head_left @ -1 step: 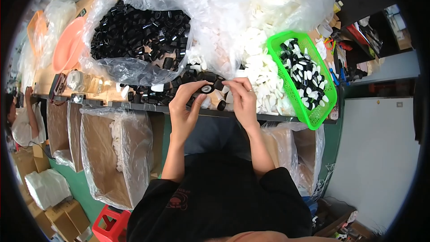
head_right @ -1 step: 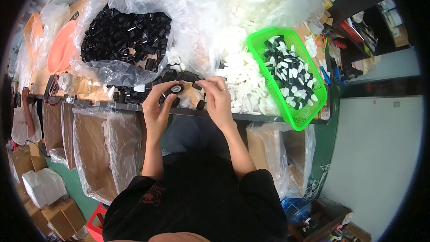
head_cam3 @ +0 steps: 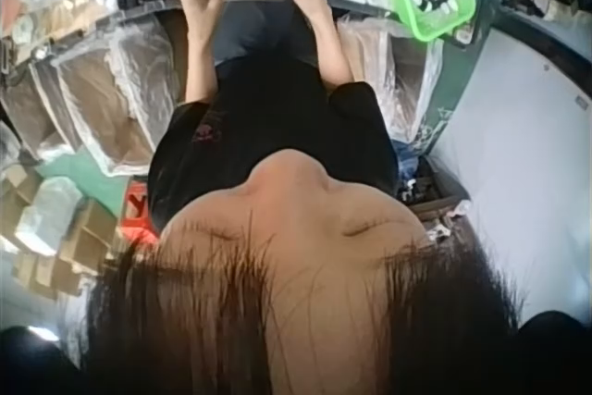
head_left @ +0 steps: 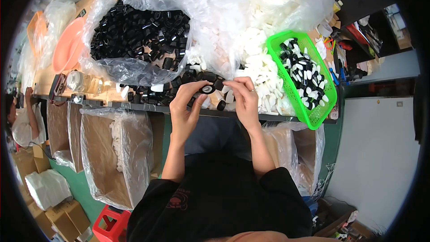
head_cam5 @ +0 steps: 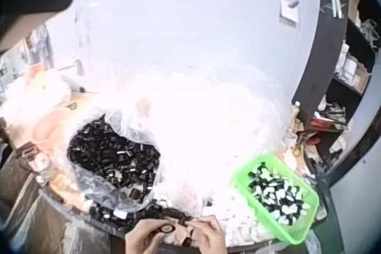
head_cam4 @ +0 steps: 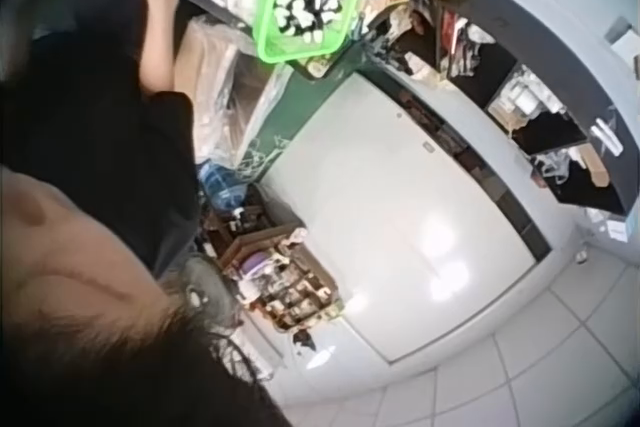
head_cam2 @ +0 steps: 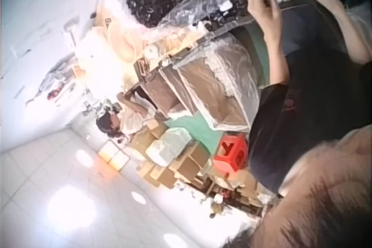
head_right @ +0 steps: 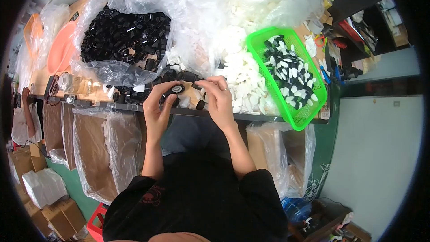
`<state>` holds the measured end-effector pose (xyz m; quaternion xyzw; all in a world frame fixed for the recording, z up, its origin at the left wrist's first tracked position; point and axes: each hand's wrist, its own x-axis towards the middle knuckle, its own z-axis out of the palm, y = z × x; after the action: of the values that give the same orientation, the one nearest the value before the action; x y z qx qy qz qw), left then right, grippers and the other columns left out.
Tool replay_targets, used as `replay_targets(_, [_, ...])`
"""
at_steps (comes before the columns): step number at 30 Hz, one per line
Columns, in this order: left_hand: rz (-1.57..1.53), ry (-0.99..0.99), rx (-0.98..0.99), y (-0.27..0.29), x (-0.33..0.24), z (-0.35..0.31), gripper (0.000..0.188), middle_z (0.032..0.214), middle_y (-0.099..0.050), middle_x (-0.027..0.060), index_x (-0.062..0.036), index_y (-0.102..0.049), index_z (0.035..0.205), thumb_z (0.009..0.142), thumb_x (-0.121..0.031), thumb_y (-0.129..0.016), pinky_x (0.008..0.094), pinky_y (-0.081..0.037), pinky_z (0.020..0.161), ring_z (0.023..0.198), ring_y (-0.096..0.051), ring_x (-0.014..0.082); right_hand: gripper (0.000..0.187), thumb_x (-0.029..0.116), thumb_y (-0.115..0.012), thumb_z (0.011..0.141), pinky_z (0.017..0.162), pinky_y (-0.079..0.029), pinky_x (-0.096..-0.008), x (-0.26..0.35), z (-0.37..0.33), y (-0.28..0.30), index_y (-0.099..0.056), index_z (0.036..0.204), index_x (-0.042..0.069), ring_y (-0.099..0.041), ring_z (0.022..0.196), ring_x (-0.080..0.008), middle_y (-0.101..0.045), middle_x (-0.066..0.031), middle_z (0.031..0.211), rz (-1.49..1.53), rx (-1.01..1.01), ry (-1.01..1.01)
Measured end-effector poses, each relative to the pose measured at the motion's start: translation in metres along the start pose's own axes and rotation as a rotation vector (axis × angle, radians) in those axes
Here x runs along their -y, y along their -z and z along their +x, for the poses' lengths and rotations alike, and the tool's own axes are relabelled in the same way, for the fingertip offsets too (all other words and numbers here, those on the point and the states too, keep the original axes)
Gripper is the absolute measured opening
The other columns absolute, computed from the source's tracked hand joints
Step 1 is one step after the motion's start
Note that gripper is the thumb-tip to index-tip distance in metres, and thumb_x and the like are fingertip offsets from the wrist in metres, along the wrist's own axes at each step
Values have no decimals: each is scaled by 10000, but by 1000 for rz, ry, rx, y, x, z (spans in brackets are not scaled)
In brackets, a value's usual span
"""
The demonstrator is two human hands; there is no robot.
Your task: Assembling small black and white plastic components by hand.
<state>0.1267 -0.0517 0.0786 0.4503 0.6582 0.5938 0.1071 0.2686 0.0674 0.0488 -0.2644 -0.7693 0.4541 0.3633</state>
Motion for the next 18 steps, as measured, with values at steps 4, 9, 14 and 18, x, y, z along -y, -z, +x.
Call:
replay_targets(4, [-11,-34,34,-7,-5,1,294,1041,-691,130,-12,-686,1121,830,33,-692,339,-506,823,958,-646,273,176,-59,-550,958,639,-417,-231,24,3,14,-701,1013,13,-535,731,-123,-555,-52,996,190,-57,90])
replay_targets(9, [-5,-84,78,-12,-13,3,300,1035,-686,132,-9,-686,1126,828,24,-699,351,-504,847,968,-644,289,132,-81,-671,871,679,-481,-250,38,2,16,-689,948,25,-599,765,-151,-621,-85,985,325,-177,132])
replay_targets(14, [21,-102,110,-12,-20,3,308,1031,-681,132,-13,-686,1131,825,7,-710,357,-503,849,970,-639,294,168,-80,-722,821,687,-531,-293,42,4,22,-687,941,31,-655,797,-205,-675,-112,936,20,-139,335])
replay_targets(18, [39,-130,134,-12,-21,3,328,1030,-675,124,-16,-687,1128,804,8,-725,365,-500,849,972,-628,294,181,-72,-738,804,671,-535,-299,40,7,25,-684,934,42,-665,784,-224,-692,-103,904,-90,-72,455])
